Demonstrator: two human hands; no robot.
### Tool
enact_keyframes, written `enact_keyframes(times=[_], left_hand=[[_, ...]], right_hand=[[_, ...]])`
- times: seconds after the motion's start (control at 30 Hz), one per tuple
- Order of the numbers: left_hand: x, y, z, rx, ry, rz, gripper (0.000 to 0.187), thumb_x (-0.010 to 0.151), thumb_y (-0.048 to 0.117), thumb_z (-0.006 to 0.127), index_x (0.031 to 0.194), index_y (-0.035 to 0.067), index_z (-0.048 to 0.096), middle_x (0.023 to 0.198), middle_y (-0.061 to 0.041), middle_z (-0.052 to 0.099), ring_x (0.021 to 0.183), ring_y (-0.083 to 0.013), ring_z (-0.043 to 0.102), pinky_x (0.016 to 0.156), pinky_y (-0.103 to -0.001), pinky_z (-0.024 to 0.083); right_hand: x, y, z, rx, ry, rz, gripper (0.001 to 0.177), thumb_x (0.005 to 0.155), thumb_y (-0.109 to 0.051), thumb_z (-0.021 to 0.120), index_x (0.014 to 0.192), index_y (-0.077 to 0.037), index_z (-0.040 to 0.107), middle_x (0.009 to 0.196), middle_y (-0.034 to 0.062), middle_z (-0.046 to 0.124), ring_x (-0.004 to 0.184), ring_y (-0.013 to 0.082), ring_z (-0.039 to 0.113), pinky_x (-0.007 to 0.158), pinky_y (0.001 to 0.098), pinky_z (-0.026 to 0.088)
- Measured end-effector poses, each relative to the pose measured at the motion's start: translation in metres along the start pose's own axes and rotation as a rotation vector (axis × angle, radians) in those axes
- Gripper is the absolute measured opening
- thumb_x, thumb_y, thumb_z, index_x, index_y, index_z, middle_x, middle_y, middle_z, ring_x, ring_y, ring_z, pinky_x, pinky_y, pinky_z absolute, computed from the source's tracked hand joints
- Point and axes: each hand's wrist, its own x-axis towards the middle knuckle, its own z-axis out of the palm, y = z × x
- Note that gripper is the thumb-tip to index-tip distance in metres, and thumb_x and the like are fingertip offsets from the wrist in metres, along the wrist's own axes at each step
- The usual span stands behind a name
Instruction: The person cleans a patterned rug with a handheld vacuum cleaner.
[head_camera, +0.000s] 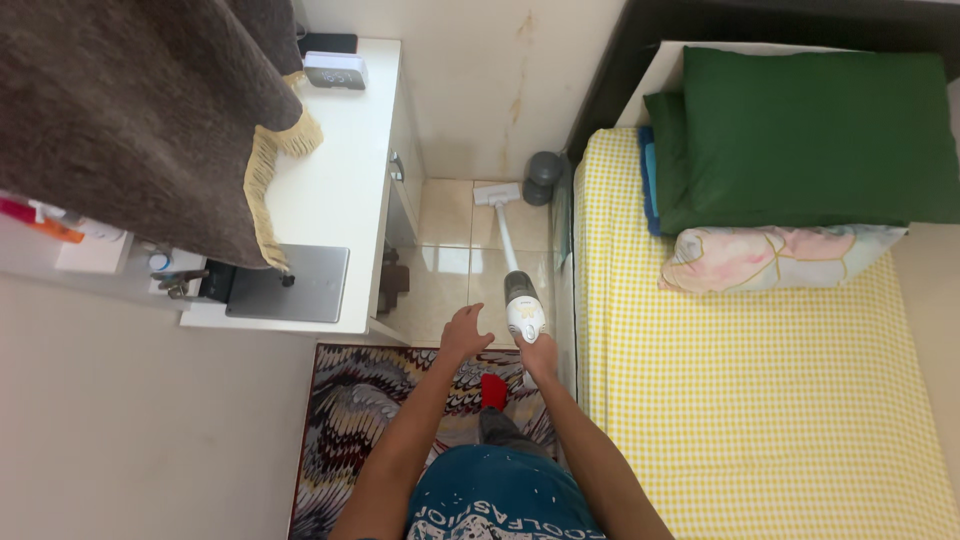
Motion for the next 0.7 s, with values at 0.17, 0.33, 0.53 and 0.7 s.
enact_keyframes(times=[0.17,0.33,0.53,0.7], left_hand=[[0.007,-0.002,-0.006,0.012,-0.005,-0.03,0.083,0.075,0.038,0.075,0.149,0.014,0.047,0.151,-0.016,0.05,0.14,-0.0317,0.047,0.112,-0.047,0.043],[0.002,-0.002,-0.008,0.018,0.013,-0.03,0.082,0.074,0.037,0.075,0.148,0.013,0.048,0.15,-0.016,0.049,0.14,-0.0322,0.046,0.111,-0.047,0.043],[-0.027,-0.001,-0.003,0.023,0.038,-0.001,0.08,0.075,0.036,0.075,0.147,0.01,0.049,0.149,-0.017,0.05,0.138,-0.0329,0.048,0.11,-0.046,0.045],[-0.075,-0.006,0.008,0.084,0.085,0.046,0.077,0.077,0.037,0.076,0.144,0.007,0.051,0.147,-0.017,0.051,0.138,-0.0343,0.048,0.111,-0.048,0.043]], right_hand=[[0.013,-0.014,0.002,0.009,-0.006,0.038,0.044,0.082,-0.037,0.077,0.077,0.007,0.076,0.059,0.0189,0.069,0.056,0.03,0.073,0.059,0.0434,0.057],[0.003,-0.013,0.001,0.03,-0.001,0.009,0.041,0.081,-0.037,0.077,0.079,0.004,0.076,0.059,0.0189,0.07,0.055,0.0309,0.074,0.059,0.0442,0.057],[-0.03,0.009,-0.001,0.006,0.094,-0.128,0.043,0.079,-0.036,0.082,0.078,0.006,0.076,0.062,0.0205,0.069,0.061,0.0317,0.072,0.059,0.0456,0.055],[-0.075,0.041,-0.002,0.082,0.001,-0.04,0.041,0.081,-0.034,0.077,0.075,0.006,0.075,0.06,0.0206,0.071,0.055,0.0309,0.074,0.057,0.0451,0.057]])
